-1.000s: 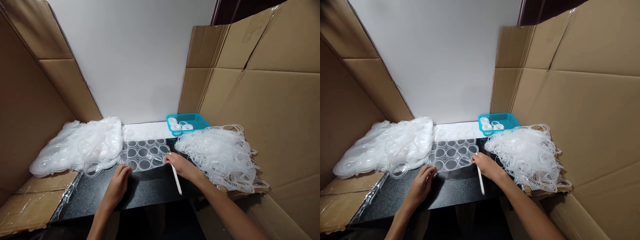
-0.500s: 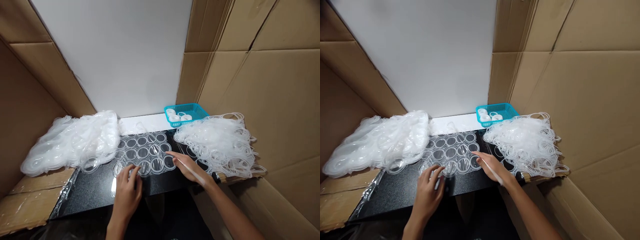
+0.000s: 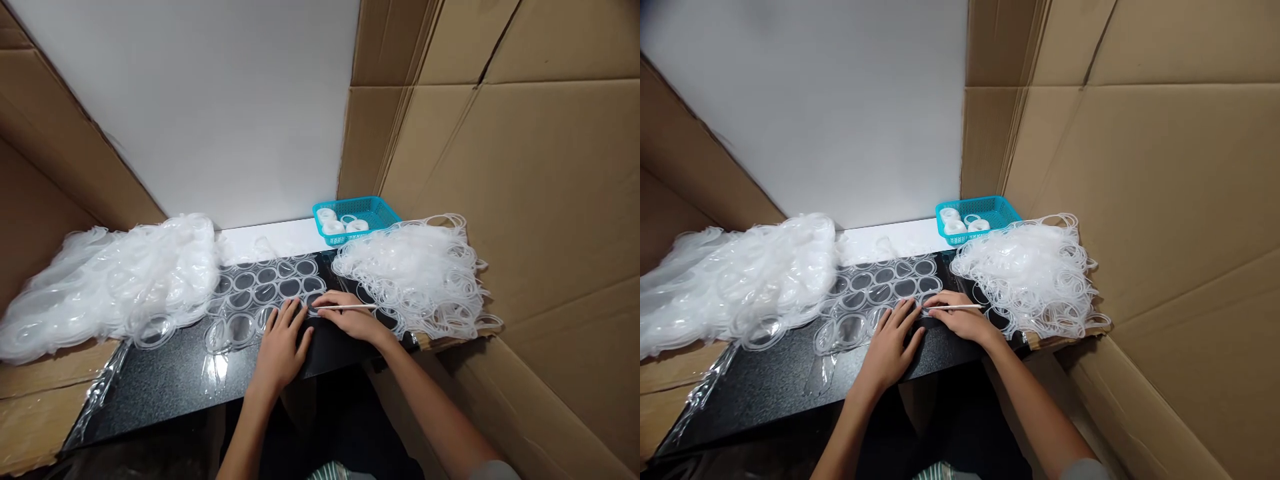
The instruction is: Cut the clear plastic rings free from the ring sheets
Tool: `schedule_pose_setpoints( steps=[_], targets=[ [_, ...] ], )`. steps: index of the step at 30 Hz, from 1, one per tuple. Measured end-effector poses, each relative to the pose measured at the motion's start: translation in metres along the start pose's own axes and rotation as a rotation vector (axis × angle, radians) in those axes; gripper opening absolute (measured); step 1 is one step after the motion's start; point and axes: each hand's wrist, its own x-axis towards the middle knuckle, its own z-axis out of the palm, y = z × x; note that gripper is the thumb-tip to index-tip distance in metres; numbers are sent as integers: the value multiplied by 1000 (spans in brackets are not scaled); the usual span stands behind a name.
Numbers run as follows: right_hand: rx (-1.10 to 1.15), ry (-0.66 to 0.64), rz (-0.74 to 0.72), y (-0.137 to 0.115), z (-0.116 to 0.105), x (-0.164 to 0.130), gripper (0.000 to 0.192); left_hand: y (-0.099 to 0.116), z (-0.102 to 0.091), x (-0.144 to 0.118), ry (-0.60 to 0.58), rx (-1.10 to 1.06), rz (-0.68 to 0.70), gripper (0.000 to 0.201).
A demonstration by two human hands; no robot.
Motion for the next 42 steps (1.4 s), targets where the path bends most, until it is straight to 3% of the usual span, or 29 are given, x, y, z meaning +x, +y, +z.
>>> schedule_pose_setpoints(
  steps=[4, 9, 18, 26, 34, 42],
  targets=[
    [75, 82, 88, 3, 5, -2, 17, 7, -3, -8, 44, -49, 73, 35],
    [99, 157, 49, 5, 6, -2, 17, 15, -2, -15, 26, -102, 62, 36],
    [-6, 199, -26, 3, 9, -6, 19, 19, -6, -12, -2, -37, 40, 42],
    [75, 52, 59, 2, 2, -6, 17, 27, -2, -11, 2, -24, -25, 44],
    [29, 213, 46, 4, 4, -6, 22, 29, -3, -11, -24, -50, -37, 42],
    [14, 221, 24, 6, 5, -8, 19, 28, -4, -13, -34, -56, -30, 42]
  ],
)
